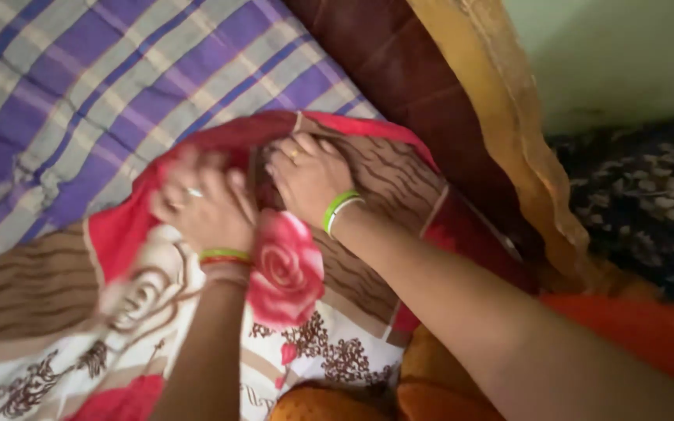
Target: The person makes the bed by tucking the edges and corners of the bedsheet under the mattress and wooden frame by hand, smoothing the fabric along the perimeter.
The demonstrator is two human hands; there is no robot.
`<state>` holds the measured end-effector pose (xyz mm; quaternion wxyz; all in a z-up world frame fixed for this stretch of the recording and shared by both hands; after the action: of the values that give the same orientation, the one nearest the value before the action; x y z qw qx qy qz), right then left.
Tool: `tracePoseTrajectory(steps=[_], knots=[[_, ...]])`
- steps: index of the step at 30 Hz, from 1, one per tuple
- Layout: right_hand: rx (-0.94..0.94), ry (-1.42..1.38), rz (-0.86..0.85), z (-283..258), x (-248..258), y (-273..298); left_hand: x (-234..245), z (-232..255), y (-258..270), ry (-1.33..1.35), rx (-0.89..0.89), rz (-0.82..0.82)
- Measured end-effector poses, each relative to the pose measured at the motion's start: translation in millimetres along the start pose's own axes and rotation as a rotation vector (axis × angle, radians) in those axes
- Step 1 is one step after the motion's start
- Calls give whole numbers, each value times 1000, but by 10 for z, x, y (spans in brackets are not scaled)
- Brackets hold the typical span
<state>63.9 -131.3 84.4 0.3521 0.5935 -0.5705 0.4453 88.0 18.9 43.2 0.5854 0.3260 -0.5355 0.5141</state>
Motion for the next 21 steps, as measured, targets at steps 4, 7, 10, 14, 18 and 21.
tracePoseTrajectory(steps=[4,7,10,14,18,21], knots=[[-21,-36,134,-117,45,-55,584,-284,-388,-1,199,285],[-221,-184,206,-141,236,-151,503,-595,-511,220,413,17],[-443,-410,293,-62,405,-189,367,-601,-418,320,262,-252],[-478,-432,110,106,307,-281,427,-439,-312,243,118,-449],[-212,-325,-228,137,26,-269,405,-454,-270,88,126,-560],[-198,-313,-223,-10,194,-322,511,-432,-367,74,154,-412]])
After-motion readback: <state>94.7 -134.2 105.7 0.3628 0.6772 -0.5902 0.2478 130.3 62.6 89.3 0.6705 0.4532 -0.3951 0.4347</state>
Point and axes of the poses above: each hand's wrist, its own y-axis away from the middle knuckle, its own x-axis out of the back of the hand, z = x × y, the point moved 5 cm from there along -y, towards the middle knuckle, and after that the axes turned 11 degrees about -y, right-handed, at the moved point
